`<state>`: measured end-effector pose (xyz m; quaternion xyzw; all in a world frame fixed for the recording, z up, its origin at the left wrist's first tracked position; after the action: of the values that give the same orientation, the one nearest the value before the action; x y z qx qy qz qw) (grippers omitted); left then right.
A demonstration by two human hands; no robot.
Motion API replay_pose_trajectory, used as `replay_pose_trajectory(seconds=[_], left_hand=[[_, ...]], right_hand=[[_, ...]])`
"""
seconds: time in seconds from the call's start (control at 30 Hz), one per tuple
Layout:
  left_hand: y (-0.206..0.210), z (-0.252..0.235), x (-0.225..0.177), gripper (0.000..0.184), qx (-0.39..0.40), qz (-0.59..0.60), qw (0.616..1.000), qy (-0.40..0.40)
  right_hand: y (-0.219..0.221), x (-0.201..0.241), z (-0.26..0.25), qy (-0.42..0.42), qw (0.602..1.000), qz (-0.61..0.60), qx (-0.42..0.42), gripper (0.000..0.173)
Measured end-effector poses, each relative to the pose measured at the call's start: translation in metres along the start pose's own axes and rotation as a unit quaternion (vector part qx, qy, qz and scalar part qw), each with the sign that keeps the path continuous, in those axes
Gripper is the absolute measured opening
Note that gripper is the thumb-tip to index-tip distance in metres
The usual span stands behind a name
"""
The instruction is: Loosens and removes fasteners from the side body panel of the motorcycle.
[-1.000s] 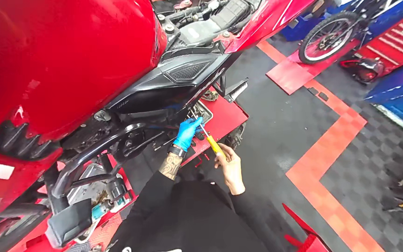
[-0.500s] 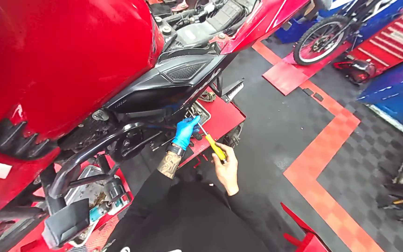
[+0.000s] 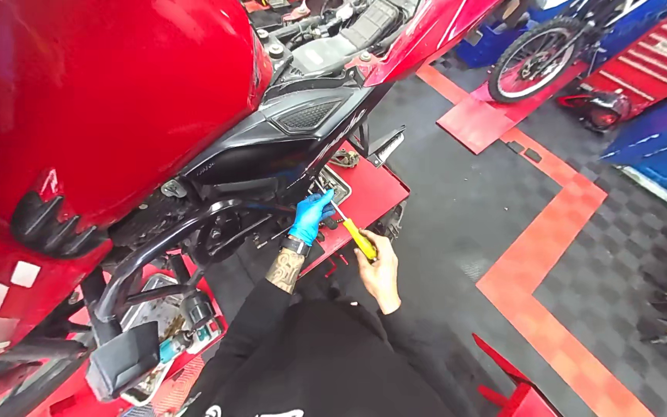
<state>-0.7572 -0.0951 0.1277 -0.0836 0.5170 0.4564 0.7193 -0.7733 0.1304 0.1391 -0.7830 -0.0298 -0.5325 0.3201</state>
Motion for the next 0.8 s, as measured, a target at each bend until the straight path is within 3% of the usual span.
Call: replay_pose_trajectory(seconds=[0.07, 0.13, 0.17, 0.23, 0.27, 0.3, 0.33, 0.4, 0.43, 0.47, 0.5, 0.53, 0.6, 0.67, 0.7, 0.73, 0.77, 0.8], left_hand=[[0.005, 0.001, -0.003, 0.039, -0.007, -0.008, 1.0, -0.001], [0.005, 0.002, -0.006, 0.033, 0.005, -0.004, 1.0, -0.008], [0.005, 0.001, -0.007, 0.031, 0.018, -0.003, 1.0, -0.012], [0.003, -0.001, -0.005, 0.029, 0.059, 0.009, 0.998, -0.017], [0.002, -0.002, -0.003, 0.031, 0.085, 0.024, 0.996, -0.017], [0.002, -0.004, -0.002, 0.033, 0.104, 0.046, 0.993, -0.015], [0.003, -0.004, -0.004, 0.035, 0.103, 0.068, 0.992, -0.007], [0.005, -0.006, -0.008, 0.039, 0.038, 0.098, 0.994, 0.02], [0.006, -0.007, -0.01, 0.04, 0.003, 0.116, 0.993, 0.033], [0.008, -0.009, -0.012, 0.04, -0.027, 0.133, 0.99, 0.038], [0.01, -0.012, -0.013, 0.04, -0.048, 0.146, 0.987, 0.038], [0.013, -0.014, -0.013, 0.039, -0.066, 0.156, 0.985, 0.039], [0.019, -0.019, -0.013, 0.036, -0.084, 0.173, 0.98, 0.048], [0.022, -0.019, -0.012, 0.037, -0.085, 0.188, 0.976, 0.069], [0.023, -0.019, -0.012, 0.038, -0.084, 0.193, 0.974, 0.081], [0.024, -0.017, -0.01, 0.04, -0.086, 0.196, 0.973, 0.089], [0.025, -0.015, -0.009, 0.042, -0.09, 0.199, 0.972, 0.092], [0.028, -0.013, -0.01, 0.043, -0.091, 0.205, 0.97, 0.091]], right_hand=[[0.002, -0.002, 0.001, -0.006, 0.999, -0.043, -0.014, 0.047], [0.002, -0.004, 0.004, 0.113, 0.968, -0.223, -0.013, 0.046], [0.002, -0.005, 0.004, 0.204, 0.93, -0.306, 0.006, 0.043], [0.003, -0.01, 0.003, 0.371, 0.828, -0.412, 0.087, 0.061], [0.005, -0.013, 0.004, 0.41, 0.786, -0.446, 0.122, 0.064], [0.006, -0.013, 0.004, 0.412, 0.776, -0.458, 0.131, 0.059], [0.005, -0.012, 0.001, 0.372, 0.808, -0.437, 0.128, 0.049], [-0.001, -0.008, -0.003, 0.199, 0.935, -0.279, 0.087, 0.03], [-0.003, -0.006, -0.005, 0.103, 0.982, -0.149, 0.059, 0.033], [-0.004, -0.005, -0.006, 0.025, 0.998, -0.041, 0.034, 0.039], [-0.003, -0.006, -0.006, -0.021, 1.0, -0.005, 0.012, 0.042], [-0.001, -0.007, -0.006, -0.015, 0.999, -0.035, 0.0, 0.044], [0.004, -0.006, -0.003, 0.113, 0.962, -0.249, -0.01, 0.042], [0.01, -0.006, -0.003, 0.323, 0.836, -0.44, 0.05, 0.035], [0.012, -0.008, -0.005, 0.392, 0.777, -0.483, 0.1, 0.048], [0.012, -0.01, -0.005, 0.417, 0.745, -0.498, 0.152, 0.056], [0.01, -0.01, -0.006, 0.402, 0.762, -0.476, 0.177, 0.053], [0.005, -0.008, -0.01, 0.348, 0.824, -0.412, 0.173, 0.044]])
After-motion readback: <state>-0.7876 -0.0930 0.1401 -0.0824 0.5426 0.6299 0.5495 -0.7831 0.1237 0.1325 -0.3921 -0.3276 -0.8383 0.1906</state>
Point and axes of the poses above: each hand's wrist, its own z-axis away from the middle knuckle, its own y-axis out of the palm, x = y × z, the point moved 3 cm from there along -z, towards the middle knuckle, and after that the axes turned 1 degree about y, right-handed, at the moved point
